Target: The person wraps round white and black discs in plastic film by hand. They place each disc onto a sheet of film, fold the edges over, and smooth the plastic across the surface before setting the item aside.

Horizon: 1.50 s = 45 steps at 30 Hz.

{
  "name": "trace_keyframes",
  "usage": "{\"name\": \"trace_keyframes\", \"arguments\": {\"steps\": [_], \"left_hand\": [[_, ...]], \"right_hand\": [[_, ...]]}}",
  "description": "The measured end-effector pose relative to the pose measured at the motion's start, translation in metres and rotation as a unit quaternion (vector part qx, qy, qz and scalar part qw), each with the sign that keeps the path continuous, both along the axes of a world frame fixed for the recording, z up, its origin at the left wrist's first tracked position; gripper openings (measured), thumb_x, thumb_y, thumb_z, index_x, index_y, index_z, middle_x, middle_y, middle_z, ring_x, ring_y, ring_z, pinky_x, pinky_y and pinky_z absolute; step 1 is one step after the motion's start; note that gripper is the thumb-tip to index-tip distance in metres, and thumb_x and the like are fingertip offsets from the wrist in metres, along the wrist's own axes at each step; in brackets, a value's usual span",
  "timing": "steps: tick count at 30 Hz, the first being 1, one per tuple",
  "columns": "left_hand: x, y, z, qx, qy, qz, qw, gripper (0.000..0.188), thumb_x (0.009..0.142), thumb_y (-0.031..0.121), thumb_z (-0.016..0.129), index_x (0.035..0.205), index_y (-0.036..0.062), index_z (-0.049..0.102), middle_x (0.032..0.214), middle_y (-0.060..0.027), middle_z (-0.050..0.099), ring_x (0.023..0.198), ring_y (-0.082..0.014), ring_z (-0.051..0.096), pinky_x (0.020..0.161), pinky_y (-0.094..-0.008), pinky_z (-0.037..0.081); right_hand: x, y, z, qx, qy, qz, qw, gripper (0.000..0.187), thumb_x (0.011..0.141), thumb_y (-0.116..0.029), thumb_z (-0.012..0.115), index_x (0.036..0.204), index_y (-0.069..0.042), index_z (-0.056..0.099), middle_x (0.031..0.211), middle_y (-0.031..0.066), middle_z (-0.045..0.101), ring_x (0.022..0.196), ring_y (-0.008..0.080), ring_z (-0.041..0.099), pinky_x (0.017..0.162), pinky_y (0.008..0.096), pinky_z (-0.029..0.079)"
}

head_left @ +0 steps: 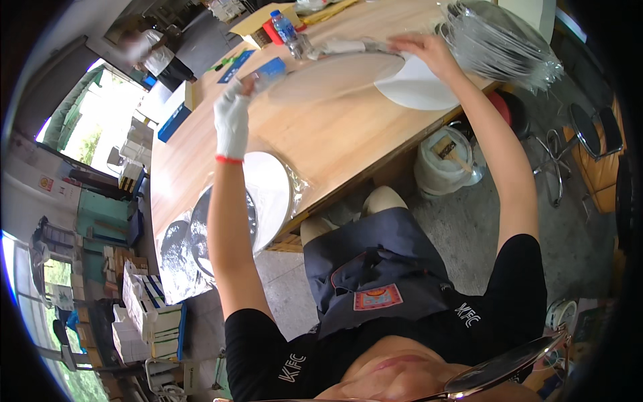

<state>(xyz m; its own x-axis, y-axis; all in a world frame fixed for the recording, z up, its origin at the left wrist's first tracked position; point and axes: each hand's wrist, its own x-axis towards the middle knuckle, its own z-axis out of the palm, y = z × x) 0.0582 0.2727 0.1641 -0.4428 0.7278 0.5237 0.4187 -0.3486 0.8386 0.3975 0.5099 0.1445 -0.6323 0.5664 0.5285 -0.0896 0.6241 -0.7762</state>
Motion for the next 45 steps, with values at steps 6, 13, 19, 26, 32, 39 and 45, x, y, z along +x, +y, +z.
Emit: {"name": "trace_keyframes", "arguments": {"steps": [6,13,19,26,32,39,45], "left_hand": [[0.102,-0.087,-0.087,-0.376,0.132,0.012,0.917,0.035,0.087,-0.009,0.045,0.108,0.0014,0.071,0.102,-0.0063,0.070,0.094,-0.0134,0.063,0.086,-0.0248,0.049],[0.114,-0.127,-0.192,-0.140,0.324,-0.015,0.935,0.027,0.074,-0.002,0.069,0.098,0.0099,0.076,0.107,-0.0065,0.071,0.110,-0.0240,0.065,0.109,-0.0432,0.038],[0.111,-0.134,-0.196,-0.118,0.440,-0.011,0.890,0.029,0.062,0.010,0.081,0.090,0.0154,0.077,0.108,-0.0026,0.072,0.114,-0.0230,0.063,0.109,-0.0495,0.036],[0.106,-0.137,-0.209,-0.074,0.464,0.000,0.883,0.027,0.060,0.011,0.076,0.087,0.0131,0.077,0.107,-0.0042,0.072,0.112,-0.0253,0.064,0.108,-0.0510,0.036],[0.102,-0.139,-0.209,-0.067,0.491,-0.023,0.868,0.026,0.073,0.020,0.072,0.097,0.0109,0.076,0.113,-0.0062,0.070,0.115,-0.0284,0.062,0.109,-0.0531,0.034],[0.101,-0.129,-0.140,-0.094,0.316,-0.105,0.938,0.054,0.093,0.051,0.051,0.118,0.0052,0.066,0.129,-0.0116,0.061,0.127,-0.0360,0.050,0.113,-0.0522,0.027],[0.091,-0.052,-0.176,-0.238,0.541,-0.048,0.805,0.040,0.095,0.026,0.054,0.135,0.0249,0.057,0.148,-0.0075,0.044,0.137,-0.0346,0.036,0.115,-0.0455,0.027]], "right_hand": [[0.061,-0.043,-0.136,-0.132,-0.168,0.110,0.971,0.024,0.091,0.004,0.057,0.108,-0.002,0.072,0.112,0.0093,0.070,0.110,0.0186,0.063,0.099,0.0304,0.049],[0.103,-0.092,-0.182,-0.002,-0.178,0.037,0.983,0.025,0.073,0.001,0.074,0.095,-0.010,0.077,0.120,0.0035,0.068,0.128,0.0251,0.051,0.107,0.0387,0.040],[0.116,-0.102,-0.191,0.085,-0.131,-0.013,0.988,0.019,0.077,-0.007,0.074,0.095,-0.011,0.078,0.119,0.0023,0.068,0.123,0.0236,0.053,0.104,0.0365,0.041],[0.103,-0.127,-0.182,0.106,-0.095,-0.127,0.982,0.043,0.075,-0.019,0.077,0.117,-0.014,0.069,0.131,-0.0002,0.061,0.124,0.0222,0.052,0.108,0.0420,0.036],[0.036,-0.200,-0.137,0.268,-0.186,-0.021,0.945,0.044,0.077,-0.025,0.076,0.118,-0.016,0.064,0.115,-0.0008,0.061,0.116,0.0187,0.053,0.109,0.0430,0.032],[0.016,-0.197,-0.164,0.267,-0.181,-0.008,0.946,0.010,0.077,-0.020,0.074,0.084,-0.015,0.070,0.087,-0.0036,0.062,0.096,0.0163,0.058,0.100,0.0388,0.037],[0.022,-0.200,-0.170,0.333,-0.105,-0.009,0.937,0.007,0.075,-0.016,0.074,0.081,-0.016,0.072,0.084,-0.0042,0.062,0.092,0.0144,0.058,0.092,0.0370,0.041]]}}
